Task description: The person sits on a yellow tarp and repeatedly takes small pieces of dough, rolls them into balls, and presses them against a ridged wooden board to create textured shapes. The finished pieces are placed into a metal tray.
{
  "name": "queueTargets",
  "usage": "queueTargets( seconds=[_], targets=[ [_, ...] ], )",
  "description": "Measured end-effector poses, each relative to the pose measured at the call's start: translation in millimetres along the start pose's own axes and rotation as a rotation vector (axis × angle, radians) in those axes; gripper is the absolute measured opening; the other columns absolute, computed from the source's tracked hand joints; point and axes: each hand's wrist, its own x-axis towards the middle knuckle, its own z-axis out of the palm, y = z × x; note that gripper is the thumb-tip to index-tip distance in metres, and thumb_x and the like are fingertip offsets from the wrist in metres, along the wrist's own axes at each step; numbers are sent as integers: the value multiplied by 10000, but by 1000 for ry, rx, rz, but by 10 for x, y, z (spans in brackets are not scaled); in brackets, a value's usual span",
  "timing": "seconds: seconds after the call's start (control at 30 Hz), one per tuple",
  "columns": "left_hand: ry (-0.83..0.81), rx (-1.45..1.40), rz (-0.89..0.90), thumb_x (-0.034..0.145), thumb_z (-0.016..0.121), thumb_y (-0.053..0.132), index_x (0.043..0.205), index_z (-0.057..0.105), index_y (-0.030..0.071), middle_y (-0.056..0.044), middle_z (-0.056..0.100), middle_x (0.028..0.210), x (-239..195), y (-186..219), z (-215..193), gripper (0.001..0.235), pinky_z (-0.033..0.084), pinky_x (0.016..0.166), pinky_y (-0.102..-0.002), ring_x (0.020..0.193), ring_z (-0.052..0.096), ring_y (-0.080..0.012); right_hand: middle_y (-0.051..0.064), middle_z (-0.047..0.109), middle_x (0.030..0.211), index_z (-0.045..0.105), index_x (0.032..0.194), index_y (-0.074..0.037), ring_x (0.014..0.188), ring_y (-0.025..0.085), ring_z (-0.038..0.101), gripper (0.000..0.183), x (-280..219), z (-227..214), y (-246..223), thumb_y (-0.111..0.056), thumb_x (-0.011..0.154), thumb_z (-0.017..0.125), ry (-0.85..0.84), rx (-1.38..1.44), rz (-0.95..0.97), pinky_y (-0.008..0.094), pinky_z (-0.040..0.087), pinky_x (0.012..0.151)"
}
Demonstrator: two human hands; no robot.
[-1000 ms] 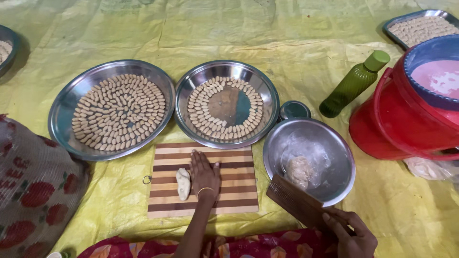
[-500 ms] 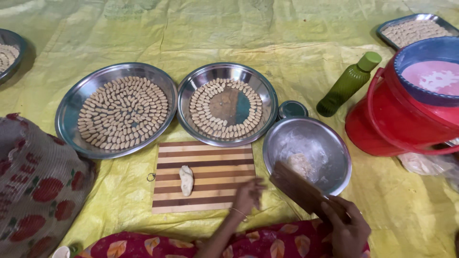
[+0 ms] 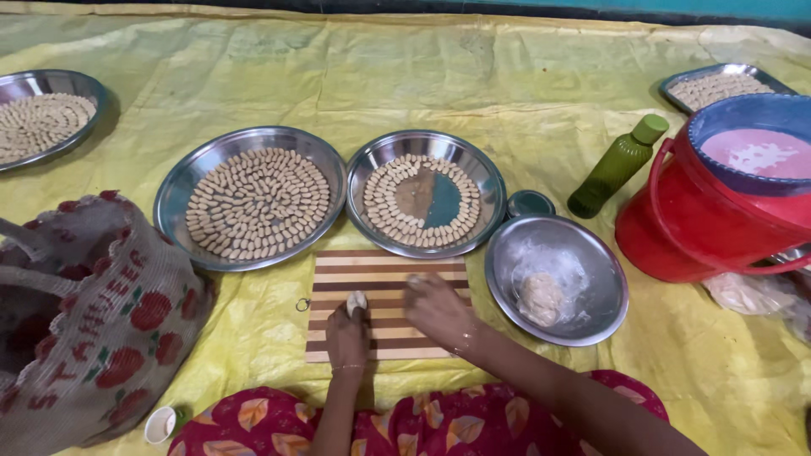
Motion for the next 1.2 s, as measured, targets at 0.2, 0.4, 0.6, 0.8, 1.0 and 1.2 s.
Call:
queueTargets(
  seconds=[0.2, 0.4, 0.6, 0.8, 1.0, 1.2],
  targets=[
    [228, -216, -102, 768, 720, -59, 1020, 703, 46, -201, 683, 1052, 46, -411, 65, 273, 514, 863, -484, 989, 647, -379, 27, 740, 959, 791, 868, -133, 1103, 214, 612, 135, 1006, 850, -607, -166, 865, 661, -144, 122, -216, 416, 462, 901],
    [398, -343, -285, 789, 739, -54, 976, 724, 85, -171, 695, 1007, 60, -697, 107, 233, 526, 853, -460, 949, 657, -350, 5, 747, 952, 759, 980, -137, 1042, 189, 636, 187, 1376, 1547, -1028, -217, 934, 596, -127, 98, -213, 472, 427, 996],
    [405, -258, -281, 735, 760, -29, 928, 742, 104, -147, 699, 1042, 58, -605, 97, 236, 512, 898, -467, 991, 643, -353, 100, 714, 1033, 716, 1048, -35, 1006, 241, 672, 172, 1319, 1513, -780, -148, 947, 636, 59, 372, -88, 378, 555, 903],
    [360, -248, -343, 754, 759, -2, 902, 741, 157, -103, 677, 1110, 10, -460, -17, 217, 492, 919, -464, 1048, 609, -350, 149, 753, 966, 758, 1038, -78, 785, 241, 716, 214, 531, 1885, -153, -38, 871, 631, 261, 842, 730, 371, 582, 738],
    [334, -169, -439, 724, 786, 6, 836, 745, 171, -73, 659, 1118, 73, -364, -7, 204, 507, 909, -449, 1047, 613, -320, 115, 723, 749, 717, 841, 44, 606, 161, 691, 36, -464, 2519, 302, 52, 830, 684, 272, 1759, 1241, 306, 591, 549],
    [368, -208, -326, 723, 786, -18, 859, 750, 159, -61, 668, 1104, 16, -422, -4, 227, 499, 925, -445, 1038, 604, -310, 96, 716, 652, 739, 800, 5, 501, 143, 632, 101, -391, 2745, 296, -38, 763, 822, 92, 1443, 1350, 292, 524, 480]
  ],
)
